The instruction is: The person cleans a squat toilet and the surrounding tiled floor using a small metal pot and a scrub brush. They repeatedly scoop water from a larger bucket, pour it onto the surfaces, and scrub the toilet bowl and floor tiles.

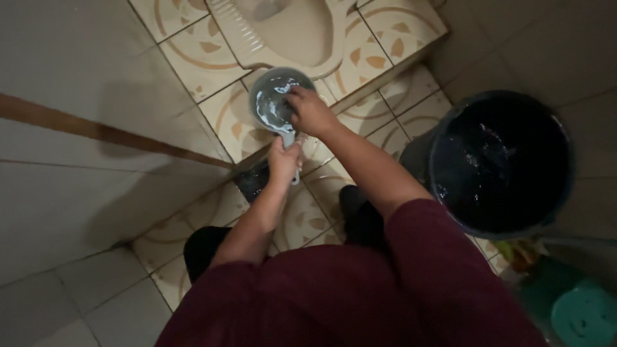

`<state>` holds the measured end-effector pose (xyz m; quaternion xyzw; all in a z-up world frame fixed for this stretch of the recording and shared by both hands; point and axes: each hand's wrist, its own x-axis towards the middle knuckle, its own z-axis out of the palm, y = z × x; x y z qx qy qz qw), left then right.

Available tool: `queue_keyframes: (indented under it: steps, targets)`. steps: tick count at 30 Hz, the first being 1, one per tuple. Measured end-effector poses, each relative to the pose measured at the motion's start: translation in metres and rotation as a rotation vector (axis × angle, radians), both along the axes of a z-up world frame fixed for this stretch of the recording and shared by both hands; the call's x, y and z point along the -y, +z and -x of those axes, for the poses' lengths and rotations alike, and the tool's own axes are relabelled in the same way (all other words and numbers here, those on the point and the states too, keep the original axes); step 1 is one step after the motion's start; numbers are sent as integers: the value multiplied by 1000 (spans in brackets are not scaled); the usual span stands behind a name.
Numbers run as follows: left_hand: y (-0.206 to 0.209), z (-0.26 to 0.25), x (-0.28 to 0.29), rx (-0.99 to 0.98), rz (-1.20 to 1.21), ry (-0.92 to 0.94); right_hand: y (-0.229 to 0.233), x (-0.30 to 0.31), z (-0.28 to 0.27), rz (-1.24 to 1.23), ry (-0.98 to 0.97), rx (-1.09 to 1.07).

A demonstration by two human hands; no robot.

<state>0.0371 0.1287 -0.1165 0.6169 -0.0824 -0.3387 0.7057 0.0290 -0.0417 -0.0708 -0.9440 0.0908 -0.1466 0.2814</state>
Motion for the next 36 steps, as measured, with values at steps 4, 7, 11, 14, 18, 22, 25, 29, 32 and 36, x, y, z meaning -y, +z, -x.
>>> queue_keyframes:
  steps: [4,7,11,14,18,22,25,29,32,36]
  targets:
    - [-33,-12,-16,-20,-31,81,-13,-19,-13,-26,85,-10]
    - [-49,-17,-27,-17,16,63,-18,-29,-21,-30,132,-46]
    - [-62,-21,-26,-50,-20,74,-29,-26,-33,-39,141,-38]
    - [-63,-22,-27,48,-150,55,-40,-23,-43,20,123,34]
    - [-61,-20,-23,128,-261,53,-61,-19,-61,68,90,-52]
    - [-68,-17,-20,235,-336,65,-81,-15,-86,147,38,-362]
    - [-83,-21,-15,267,-412,41,-87,-19,-84,192,106,-529]
    - [-92,-22,-10,644,-334,160,-70,-17,-99,231,250,-723]
    - [-66,-26,-8,257,-367,60,-67,-9,-107,169,196,-531]
    - [-31,-33,-5,130,-433,2,-68,12,-109,-472,82,22]
